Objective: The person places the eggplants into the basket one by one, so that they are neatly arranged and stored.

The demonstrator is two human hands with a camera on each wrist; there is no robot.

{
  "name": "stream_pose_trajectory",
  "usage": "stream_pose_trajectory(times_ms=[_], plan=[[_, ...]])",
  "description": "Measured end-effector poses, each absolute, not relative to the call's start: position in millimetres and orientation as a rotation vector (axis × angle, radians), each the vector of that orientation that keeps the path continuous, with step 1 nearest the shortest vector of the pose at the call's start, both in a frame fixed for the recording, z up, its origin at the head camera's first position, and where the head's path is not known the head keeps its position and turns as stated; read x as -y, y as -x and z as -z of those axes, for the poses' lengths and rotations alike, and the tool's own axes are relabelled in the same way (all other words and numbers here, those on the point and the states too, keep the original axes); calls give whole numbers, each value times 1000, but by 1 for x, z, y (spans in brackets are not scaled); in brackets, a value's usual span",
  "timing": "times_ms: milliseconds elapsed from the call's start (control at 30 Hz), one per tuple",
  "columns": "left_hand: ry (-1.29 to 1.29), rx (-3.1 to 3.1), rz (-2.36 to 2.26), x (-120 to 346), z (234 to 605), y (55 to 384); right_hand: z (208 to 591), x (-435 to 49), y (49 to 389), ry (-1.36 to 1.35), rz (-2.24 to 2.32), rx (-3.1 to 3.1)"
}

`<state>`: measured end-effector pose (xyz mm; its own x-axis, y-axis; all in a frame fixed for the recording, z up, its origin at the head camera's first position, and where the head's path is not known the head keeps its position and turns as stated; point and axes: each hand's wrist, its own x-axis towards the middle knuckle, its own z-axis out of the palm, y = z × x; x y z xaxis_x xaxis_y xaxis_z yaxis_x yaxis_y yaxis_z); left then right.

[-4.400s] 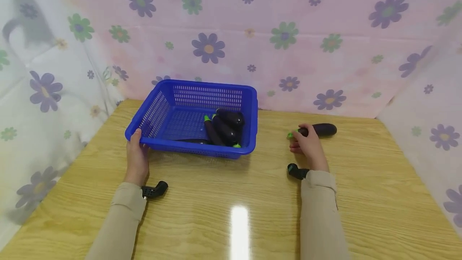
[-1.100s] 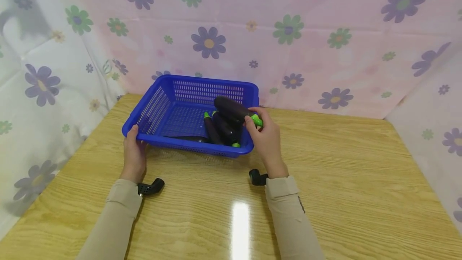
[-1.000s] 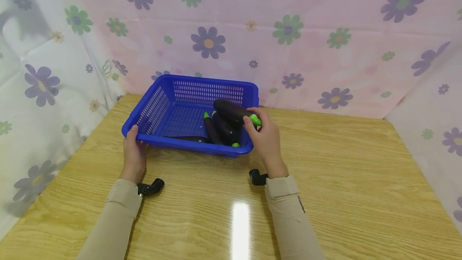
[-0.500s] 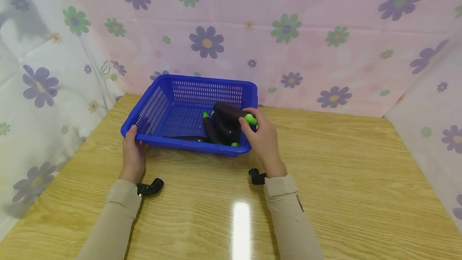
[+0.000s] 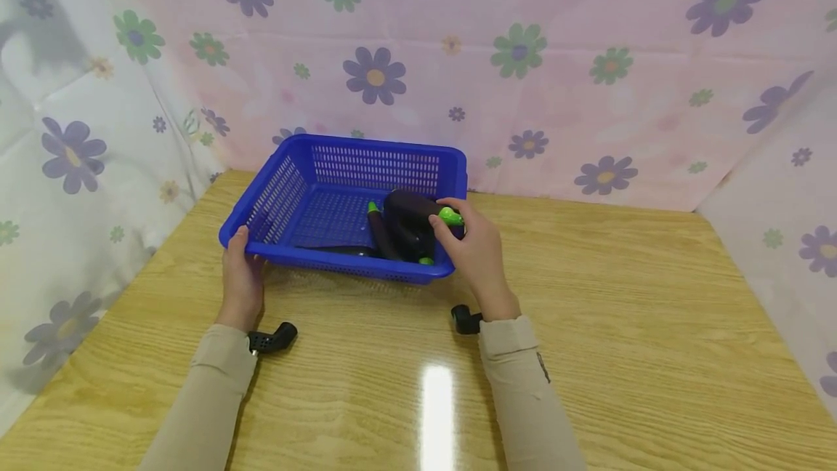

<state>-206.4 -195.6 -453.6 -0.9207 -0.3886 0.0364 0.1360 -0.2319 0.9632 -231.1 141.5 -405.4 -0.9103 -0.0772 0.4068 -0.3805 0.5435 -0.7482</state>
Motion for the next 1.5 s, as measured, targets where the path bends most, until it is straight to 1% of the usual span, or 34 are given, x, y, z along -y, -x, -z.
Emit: stream_pose_trajectory(times_ms=[533,933,1500], plan=[[-275,1715,2194,195,454,206,406,-143,233,-358,-1376,2515],[-296,1737,2189,195,454,205,403,-142,232,-483,-1240,2569],[-296,1708,2219,193,451,205,398,-144,231,-546,-1104,2651]])
